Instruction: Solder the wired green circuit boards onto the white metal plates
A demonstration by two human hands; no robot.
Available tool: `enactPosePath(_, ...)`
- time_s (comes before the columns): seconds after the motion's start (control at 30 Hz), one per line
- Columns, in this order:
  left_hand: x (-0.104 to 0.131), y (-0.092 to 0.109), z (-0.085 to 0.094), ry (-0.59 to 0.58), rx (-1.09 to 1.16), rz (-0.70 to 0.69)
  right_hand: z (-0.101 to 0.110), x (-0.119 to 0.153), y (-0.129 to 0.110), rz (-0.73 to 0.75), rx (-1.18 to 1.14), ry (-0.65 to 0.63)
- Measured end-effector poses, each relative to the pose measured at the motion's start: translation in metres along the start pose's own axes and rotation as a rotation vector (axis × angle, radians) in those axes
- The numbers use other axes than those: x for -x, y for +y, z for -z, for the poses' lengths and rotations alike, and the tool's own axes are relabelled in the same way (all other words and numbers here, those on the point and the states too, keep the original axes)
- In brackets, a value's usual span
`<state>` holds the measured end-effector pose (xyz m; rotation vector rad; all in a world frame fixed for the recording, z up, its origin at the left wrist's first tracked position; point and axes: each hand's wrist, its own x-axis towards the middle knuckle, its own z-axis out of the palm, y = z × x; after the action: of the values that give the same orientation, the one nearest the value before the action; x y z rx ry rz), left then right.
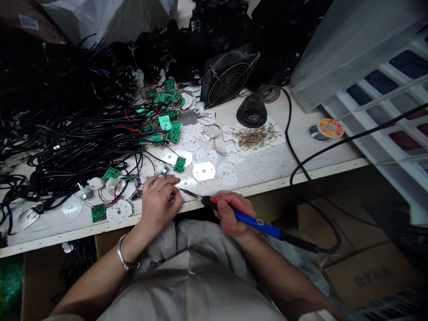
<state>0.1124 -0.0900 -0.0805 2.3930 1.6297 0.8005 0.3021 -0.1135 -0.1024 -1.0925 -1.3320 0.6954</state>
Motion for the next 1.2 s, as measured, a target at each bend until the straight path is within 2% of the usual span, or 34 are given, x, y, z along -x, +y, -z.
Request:
enactPosePath(0.27,-0.001,0.002,0.000,0.002,-0.012,0.009,0.002,-0.002,-0.002,0.065,0.063,-0.041)
enactPosePath(0.37,0.000,0.001,-0.001,0.003,-0.015,0.004,0.002,-0.001,0.000,0.062,0.061,-0.045)
enactPosePath(0.6,0.000,0.000,-0.001,0.021,-0.001,-0.007,0.001,0.004,0.006,-0.011,0.005,0.030)
enactPosePath(1.0,0.001,0.001,0.001,0.003,0.016,0.000,0.000,0.002,0.006,0.034,0.013,-0.029)
enactPosePath(1.2,0.003,-0.004,0.005,-0.054,0.028,-0.039,-0.001,0.008,0.008,-0.034,-0.018,0.056)
